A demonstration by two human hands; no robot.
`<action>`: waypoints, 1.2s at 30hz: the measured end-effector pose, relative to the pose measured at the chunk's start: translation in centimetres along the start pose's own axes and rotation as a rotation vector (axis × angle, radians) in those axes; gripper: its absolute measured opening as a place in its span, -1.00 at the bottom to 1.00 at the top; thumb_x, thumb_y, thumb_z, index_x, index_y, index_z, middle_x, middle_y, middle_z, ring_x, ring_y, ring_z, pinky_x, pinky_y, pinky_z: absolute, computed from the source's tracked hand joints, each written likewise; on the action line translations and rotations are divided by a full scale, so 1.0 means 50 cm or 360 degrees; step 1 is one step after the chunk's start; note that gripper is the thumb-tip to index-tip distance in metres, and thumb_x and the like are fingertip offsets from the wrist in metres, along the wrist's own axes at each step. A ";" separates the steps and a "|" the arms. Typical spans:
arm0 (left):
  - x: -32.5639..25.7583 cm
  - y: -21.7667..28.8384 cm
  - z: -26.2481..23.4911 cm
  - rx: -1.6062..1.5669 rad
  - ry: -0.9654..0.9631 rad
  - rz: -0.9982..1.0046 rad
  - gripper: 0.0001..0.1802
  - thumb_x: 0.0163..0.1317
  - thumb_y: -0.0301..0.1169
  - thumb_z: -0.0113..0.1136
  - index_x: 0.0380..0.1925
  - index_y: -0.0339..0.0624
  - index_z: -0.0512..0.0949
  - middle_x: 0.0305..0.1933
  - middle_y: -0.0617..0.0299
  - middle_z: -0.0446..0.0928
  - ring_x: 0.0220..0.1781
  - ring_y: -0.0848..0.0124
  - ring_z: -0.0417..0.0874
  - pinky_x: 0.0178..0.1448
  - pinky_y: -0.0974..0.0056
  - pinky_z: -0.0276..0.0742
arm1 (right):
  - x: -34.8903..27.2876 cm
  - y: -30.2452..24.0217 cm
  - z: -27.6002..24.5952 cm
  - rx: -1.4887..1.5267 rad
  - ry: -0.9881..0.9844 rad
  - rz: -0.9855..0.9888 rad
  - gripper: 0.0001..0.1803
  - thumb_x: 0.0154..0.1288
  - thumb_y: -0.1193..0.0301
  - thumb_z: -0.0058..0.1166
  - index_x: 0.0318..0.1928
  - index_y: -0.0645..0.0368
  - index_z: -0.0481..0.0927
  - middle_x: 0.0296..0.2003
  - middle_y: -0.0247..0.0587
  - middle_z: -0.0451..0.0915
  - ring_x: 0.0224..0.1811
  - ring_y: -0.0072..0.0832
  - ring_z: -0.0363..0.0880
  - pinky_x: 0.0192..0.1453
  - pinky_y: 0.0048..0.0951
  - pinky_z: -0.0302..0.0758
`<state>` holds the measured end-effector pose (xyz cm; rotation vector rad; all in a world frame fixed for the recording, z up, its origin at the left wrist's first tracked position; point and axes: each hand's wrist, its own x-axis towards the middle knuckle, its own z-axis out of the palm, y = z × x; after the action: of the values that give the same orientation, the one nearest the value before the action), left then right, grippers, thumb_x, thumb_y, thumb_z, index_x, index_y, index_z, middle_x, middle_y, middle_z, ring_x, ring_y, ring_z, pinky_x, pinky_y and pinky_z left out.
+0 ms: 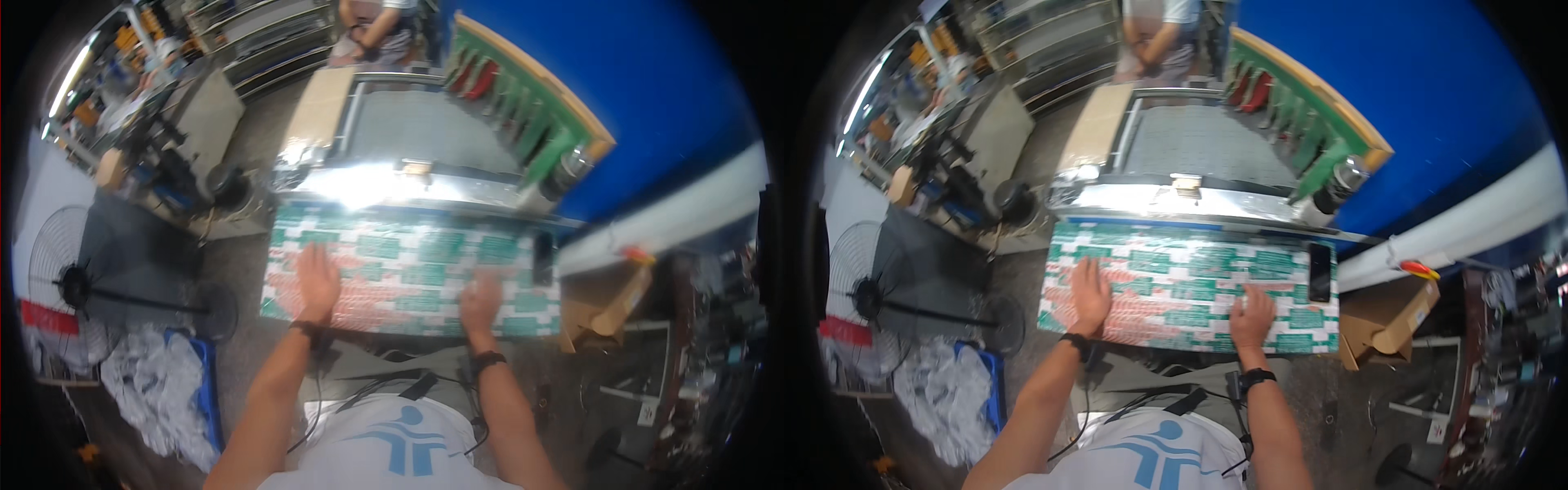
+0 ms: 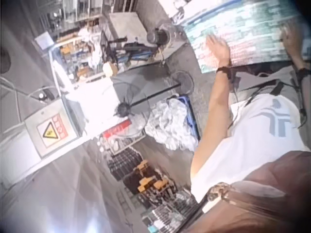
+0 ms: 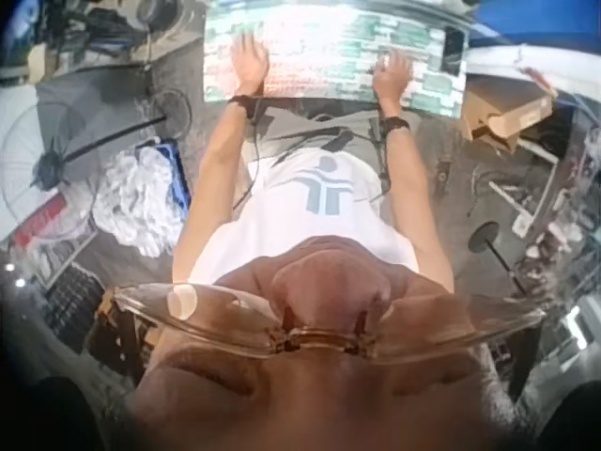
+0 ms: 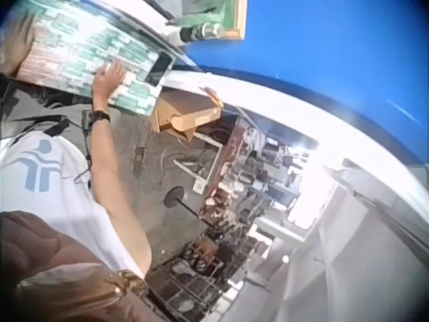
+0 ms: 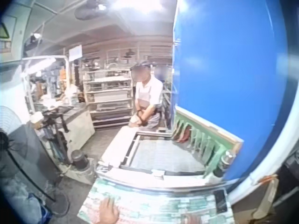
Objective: Cleaning and inspecting shoe uppers and soles before further assembly.
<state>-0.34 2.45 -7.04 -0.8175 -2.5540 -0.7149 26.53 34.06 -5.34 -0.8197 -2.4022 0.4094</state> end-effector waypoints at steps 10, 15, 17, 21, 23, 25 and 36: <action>0.017 0.030 -0.004 -0.0046 -0.0130 -0.0012 -0.36 0.47 -0.38 0.20 0.50 -0.43 0.45 0.60 -0.41 0.37 0.62 -0.33 0.35 0.71 -0.30 0.18 | 0.001 -0.006 -0.036 0.0066 0.0021 0.0080 -0.59 0.53 0.25 0.16 0.28 0.10 0.67 0.19 -0.13 0.70 0.30 -0.04 0.57 0.58 0.08 0.29; 0.015 0.032 -0.010 -0.0032 -0.0135 -0.0014 -0.36 0.48 -0.37 0.20 0.51 -0.43 0.44 0.60 -0.41 0.37 0.61 -0.34 0.35 0.71 -0.31 0.17 | 0.000 -0.007 -0.034 0.0059 0.0060 0.0040 -0.59 0.53 0.26 0.17 0.29 0.10 0.67 0.15 -0.11 0.69 0.29 -0.03 0.56 0.58 0.09 0.29; 0.015 0.029 -0.007 -0.0035 -0.0092 0.0025 -0.36 0.48 -0.37 0.19 0.51 -0.42 0.44 0.60 -0.40 0.37 0.61 -0.34 0.36 0.72 -0.32 0.16 | -0.001 -0.005 -0.032 0.0061 0.0066 0.0036 -0.58 0.52 0.26 0.17 0.29 0.10 0.67 0.15 -0.11 0.68 0.29 -0.03 0.56 0.58 0.09 0.29; 0.013 0.026 -0.010 -0.0025 -0.0096 -0.0015 -0.36 0.48 -0.36 0.20 0.50 -0.42 0.45 0.59 -0.40 0.38 0.61 -0.33 0.36 0.72 -0.32 0.15 | -0.002 -0.006 -0.022 0.0042 0.0053 0.0026 -0.58 0.53 0.26 0.18 0.30 0.10 0.67 0.17 -0.10 0.68 0.31 -0.03 0.56 0.59 0.10 0.28; 0.010 0.023 -0.014 -0.0002 -0.0166 -0.0052 -0.34 0.50 -0.35 0.20 0.54 -0.38 0.43 0.64 -0.34 0.35 0.67 -0.29 0.32 0.75 -0.27 0.16 | -0.004 -0.006 -0.021 0.0040 0.0052 0.0032 -0.58 0.53 0.26 0.18 0.30 0.09 0.67 0.17 -0.10 0.68 0.32 -0.03 0.56 0.60 0.11 0.28; 0.010 0.025 -0.008 0.0011 -0.0157 -0.0059 -0.34 0.50 -0.34 0.19 0.54 -0.37 0.43 0.65 -0.34 0.35 0.67 -0.30 0.31 0.75 -0.28 0.16 | -0.005 -0.004 -0.022 0.0044 0.0045 0.0062 -0.57 0.53 0.26 0.16 0.31 0.09 0.66 0.19 -0.08 0.69 0.34 -0.02 0.56 0.61 0.13 0.28; 0.007 0.025 -0.003 0.0002 -0.0204 -0.0125 -0.32 0.50 -0.32 0.18 0.57 -0.33 0.41 0.68 -0.32 0.32 0.70 -0.30 0.28 0.77 -0.29 0.11 | -0.006 0.003 -0.016 0.0050 0.0019 0.0080 -0.58 0.54 0.26 0.14 0.30 0.09 0.67 0.18 -0.05 0.68 0.35 -0.01 0.54 0.60 0.11 0.27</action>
<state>0.18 3.43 -6.31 -0.7906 -2.7137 -0.7057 27.28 34.07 -4.91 -0.8672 -2.3621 0.4596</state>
